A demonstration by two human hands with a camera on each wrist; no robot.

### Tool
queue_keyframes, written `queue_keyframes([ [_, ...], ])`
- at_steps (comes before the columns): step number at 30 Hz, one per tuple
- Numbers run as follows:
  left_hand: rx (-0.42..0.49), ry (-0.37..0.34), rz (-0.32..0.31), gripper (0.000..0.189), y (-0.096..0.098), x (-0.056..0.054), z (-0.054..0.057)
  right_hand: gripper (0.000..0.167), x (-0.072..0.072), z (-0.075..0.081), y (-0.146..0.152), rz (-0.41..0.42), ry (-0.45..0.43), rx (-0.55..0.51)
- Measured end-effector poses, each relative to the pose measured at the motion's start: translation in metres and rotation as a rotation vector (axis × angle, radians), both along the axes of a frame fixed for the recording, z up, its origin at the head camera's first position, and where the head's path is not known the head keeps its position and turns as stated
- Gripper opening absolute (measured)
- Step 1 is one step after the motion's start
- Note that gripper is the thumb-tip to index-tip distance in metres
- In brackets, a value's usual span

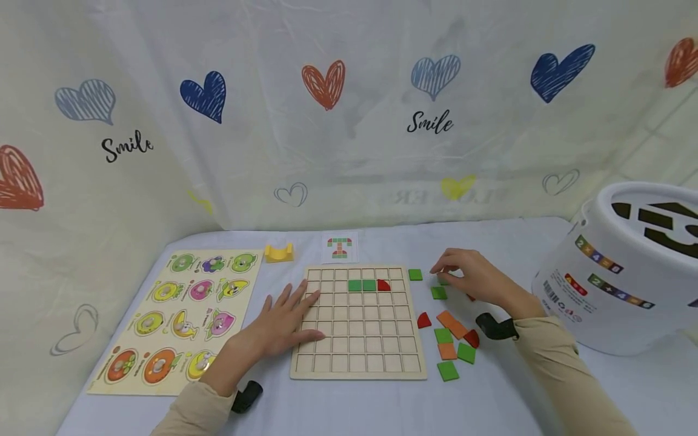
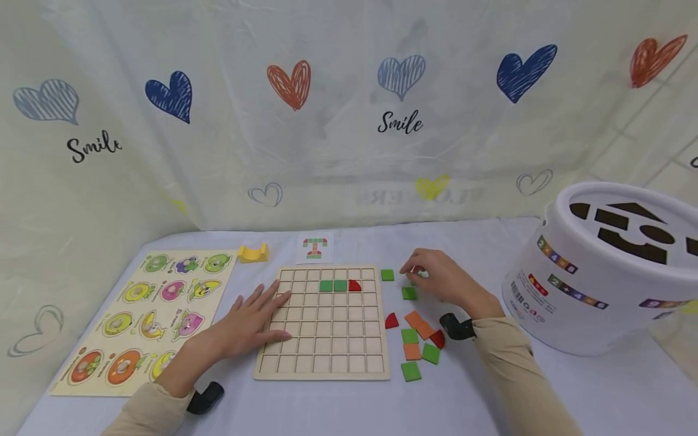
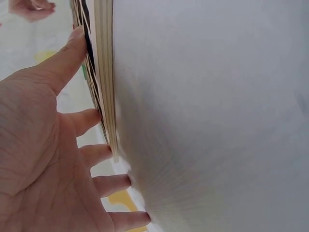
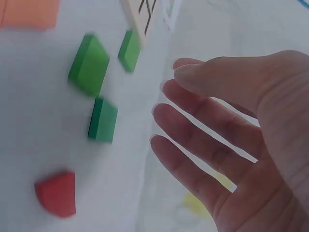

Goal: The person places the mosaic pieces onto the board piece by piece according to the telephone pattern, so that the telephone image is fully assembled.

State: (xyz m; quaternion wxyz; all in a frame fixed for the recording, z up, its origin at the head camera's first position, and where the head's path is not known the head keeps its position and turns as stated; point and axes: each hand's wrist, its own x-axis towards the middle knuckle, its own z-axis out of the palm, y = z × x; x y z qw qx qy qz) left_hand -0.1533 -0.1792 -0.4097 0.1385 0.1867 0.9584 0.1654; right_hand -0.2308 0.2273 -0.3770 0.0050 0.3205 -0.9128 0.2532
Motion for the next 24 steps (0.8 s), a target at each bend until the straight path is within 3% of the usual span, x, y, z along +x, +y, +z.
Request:
queue_keyframes([
  [9, 0.008, -0.005, -0.005, 0.086, 0.0, 0.002, 0.002, 0.019, -0.007, -0.011, 0.021, -0.027, -0.027, 0.009],
  [16, 0.011, 0.003, -0.007, 0.086, -0.001, 0.002, 0.001, 0.024, -0.011, -0.023, 0.022, -0.034, -0.048, 0.049],
  [24, 0.012, 0.014, -0.016, 0.085, -0.002, 0.001, 0.001, 0.026, -0.014, -0.025, 0.02, -0.028, -0.053, 0.05],
])
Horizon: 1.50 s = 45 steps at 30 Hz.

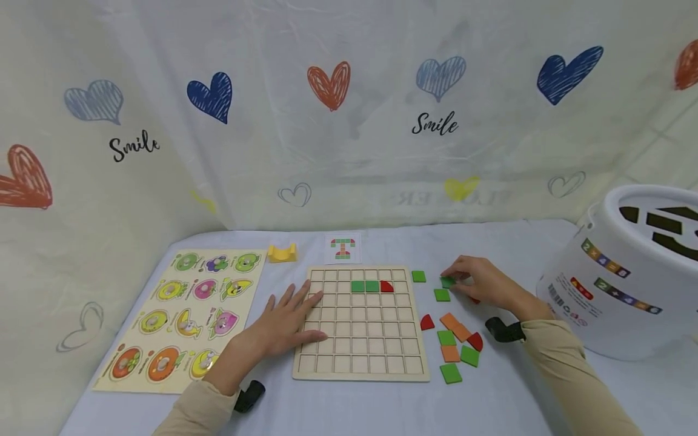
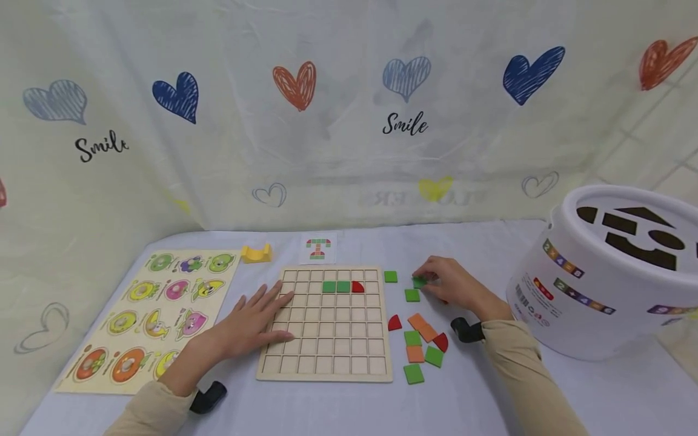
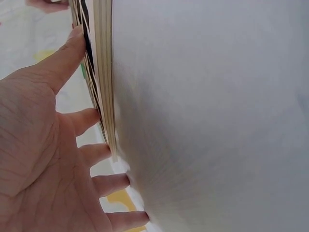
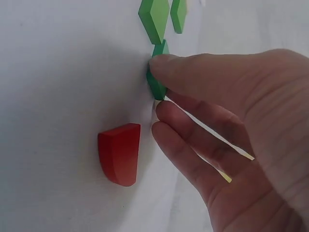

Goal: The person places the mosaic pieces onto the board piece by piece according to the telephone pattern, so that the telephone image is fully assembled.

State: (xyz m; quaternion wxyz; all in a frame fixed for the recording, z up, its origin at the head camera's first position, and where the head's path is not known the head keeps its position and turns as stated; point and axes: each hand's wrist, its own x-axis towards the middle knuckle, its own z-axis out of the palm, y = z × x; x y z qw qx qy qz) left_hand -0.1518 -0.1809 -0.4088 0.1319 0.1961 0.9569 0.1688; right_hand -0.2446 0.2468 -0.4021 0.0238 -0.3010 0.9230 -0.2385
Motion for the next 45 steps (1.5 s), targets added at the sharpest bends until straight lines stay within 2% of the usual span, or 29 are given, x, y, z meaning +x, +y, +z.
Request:
queue_keyframes([
  [8, -0.028, 0.009, -0.002, 0.085, -0.0011, -0.0036, -0.0035, 0.027, -0.0006, 0.0017, -0.0008, -0.05, -0.041, 0.029],
  [18, -0.029, 0.025, -0.004, 0.084, -0.0014, -0.0034, -0.0032, 0.023, 0.0004, 0.0067, -0.002, -0.023, -0.065, 0.053],
  [24, -0.027, 0.034, -0.005, 0.083, -0.0017, -0.0022, -0.0021, 0.022, -0.0008, 0.0044, -0.0017, -0.059, -0.093, 0.052],
  [30, -0.02, 0.02, 0.0, 0.084, -0.0021, -0.0014, -0.0019, 0.021, -0.0021, 0.0024, 0.0008, -0.049, -0.053, 0.038],
  [39, -0.018, 0.017, 0.003, 0.085, -0.0029, -0.0026, -0.0035, 0.022, 0.0021, 0.001, 0.0015, -0.112, -0.019, -0.025],
  [45, -0.02, 0.012, 0.003, 0.085, -0.0022, -0.002, -0.0032, 0.023, 0.0015, -0.0011, 0.0032, -0.108, 0.007, -0.072],
])
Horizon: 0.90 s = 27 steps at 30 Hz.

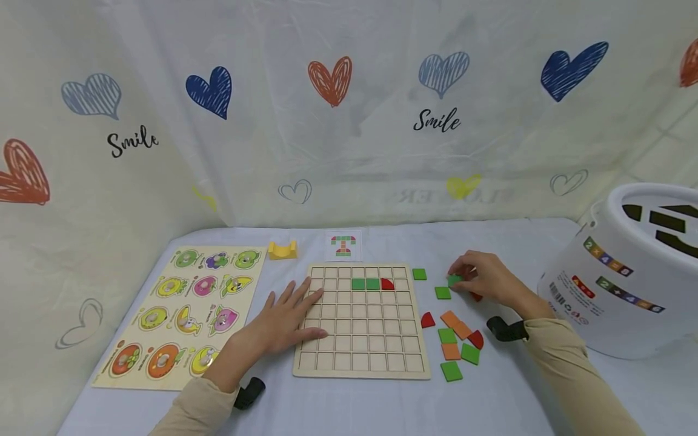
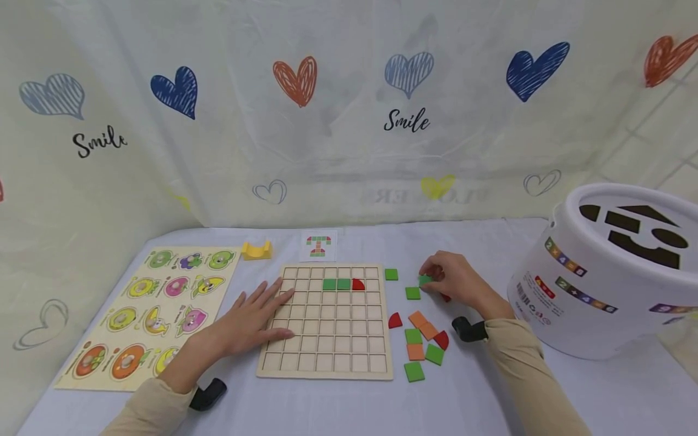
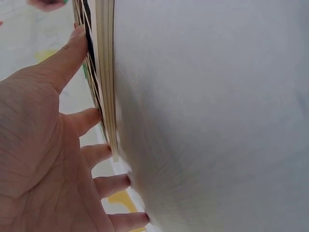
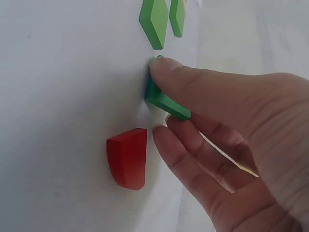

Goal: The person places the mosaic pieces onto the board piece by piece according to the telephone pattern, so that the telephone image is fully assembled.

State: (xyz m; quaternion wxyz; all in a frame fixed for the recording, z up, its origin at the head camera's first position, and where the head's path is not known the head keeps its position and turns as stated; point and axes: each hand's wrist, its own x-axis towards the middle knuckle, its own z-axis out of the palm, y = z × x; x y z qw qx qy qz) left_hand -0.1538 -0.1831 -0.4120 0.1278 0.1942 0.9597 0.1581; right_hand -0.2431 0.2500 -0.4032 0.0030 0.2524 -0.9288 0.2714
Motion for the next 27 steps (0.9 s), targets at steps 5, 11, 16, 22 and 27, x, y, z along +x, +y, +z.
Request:
queue_keyframes([
  [5, 0.004, 0.002, -0.002, 0.084, 0.0, 0.001, 0.0, 0.022, 0.0, 0.001, 0.001, 0.013, 0.004, -0.018],
  [11, 0.005, -0.002, -0.002, 0.085, 0.001, 0.001, 0.0, 0.019, 0.0, 0.004, 0.001, 0.013, 0.007, -0.019],
  [16, 0.01, 0.001, -0.003, 0.084, 0.0, 0.001, 0.0, 0.019, 0.001, 0.007, -0.005, 0.009, 0.047, -0.027],
  [22, 0.019, -0.005, -0.001, 0.084, 0.0, 0.001, 0.002, 0.021, 0.003, 0.014, -0.027, 0.096, 0.155, -0.071],
  [27, 0.023, -0.002, -0.009, 0.085, 0.001, 0.001, 0.001, 0.021, 0.008, 0.02, -0.056, 0.206, 0.189, -0.041],
])
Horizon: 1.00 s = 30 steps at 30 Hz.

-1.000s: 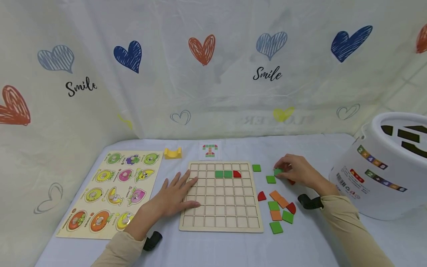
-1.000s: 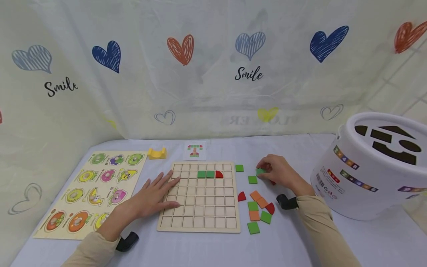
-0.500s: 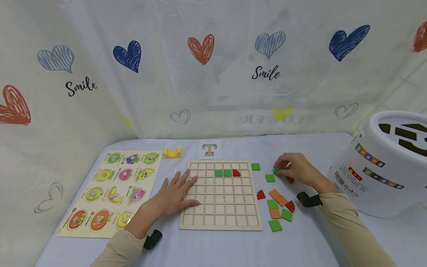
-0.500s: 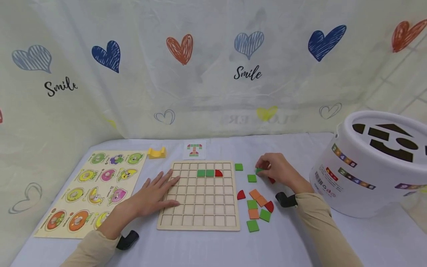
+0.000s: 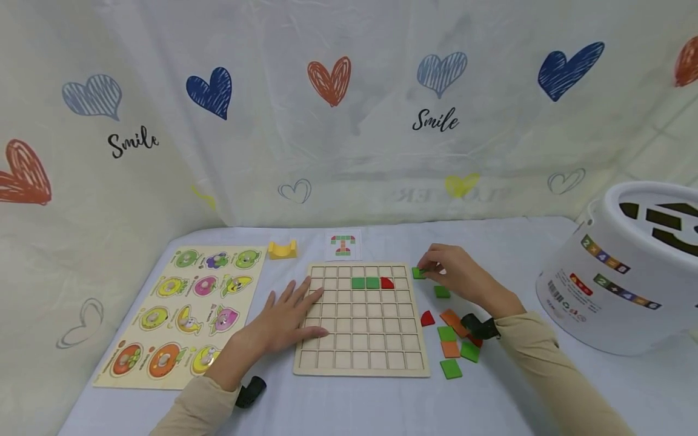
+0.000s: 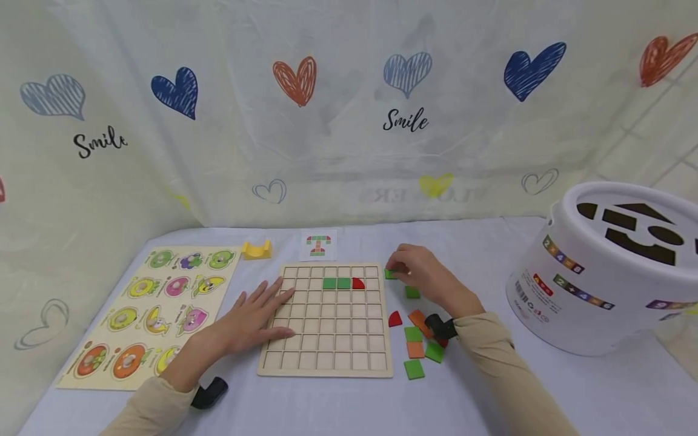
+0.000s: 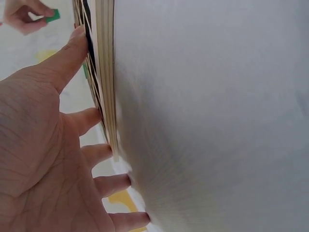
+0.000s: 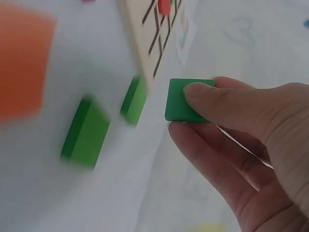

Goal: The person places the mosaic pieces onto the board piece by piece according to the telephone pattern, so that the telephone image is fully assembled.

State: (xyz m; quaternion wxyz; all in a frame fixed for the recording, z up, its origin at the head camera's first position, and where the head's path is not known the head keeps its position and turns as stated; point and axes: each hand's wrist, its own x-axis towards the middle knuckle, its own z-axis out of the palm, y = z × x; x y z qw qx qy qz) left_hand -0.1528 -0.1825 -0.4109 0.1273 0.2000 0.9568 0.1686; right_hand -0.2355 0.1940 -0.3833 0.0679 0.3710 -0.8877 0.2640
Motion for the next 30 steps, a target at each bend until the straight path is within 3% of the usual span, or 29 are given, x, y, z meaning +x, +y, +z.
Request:
queue_keyframes([
  [4, -0.009, 0.001, 0.006, 0.085, 0.0, 0.001, -0.001, 0.021, 0.003, 0.0, -0.026, 0.122, 0.031, 0.031],
  [8, -0.029, -0.002, 0.015, 0.086, -0.001, 0.002, -0.004, 0.019, 0.005, -0.002, -0.05, 0.193, -0.027, 0.014],
  [15, -0.015, 0.014, 0.006, 0.085, 0.001, 0.002, 0.001, 0.015, -0.002, -0.006, -0.083, 0.248, -0.137, -0.13],
  [21, 0.011, 0.034, -0.011, 0.085, 0.001, 0.001, 0.0, 0.014, -0.008, -0.011, -0.107, 0.243, -0.18, -0.15],
  [30, -0.019, 0.049, 0.008, 0.088, -0.005, -0.006, -0.019, 0.015, -0.017, -0.022, -0.124, 0.241, -0.209, -0.151],
])
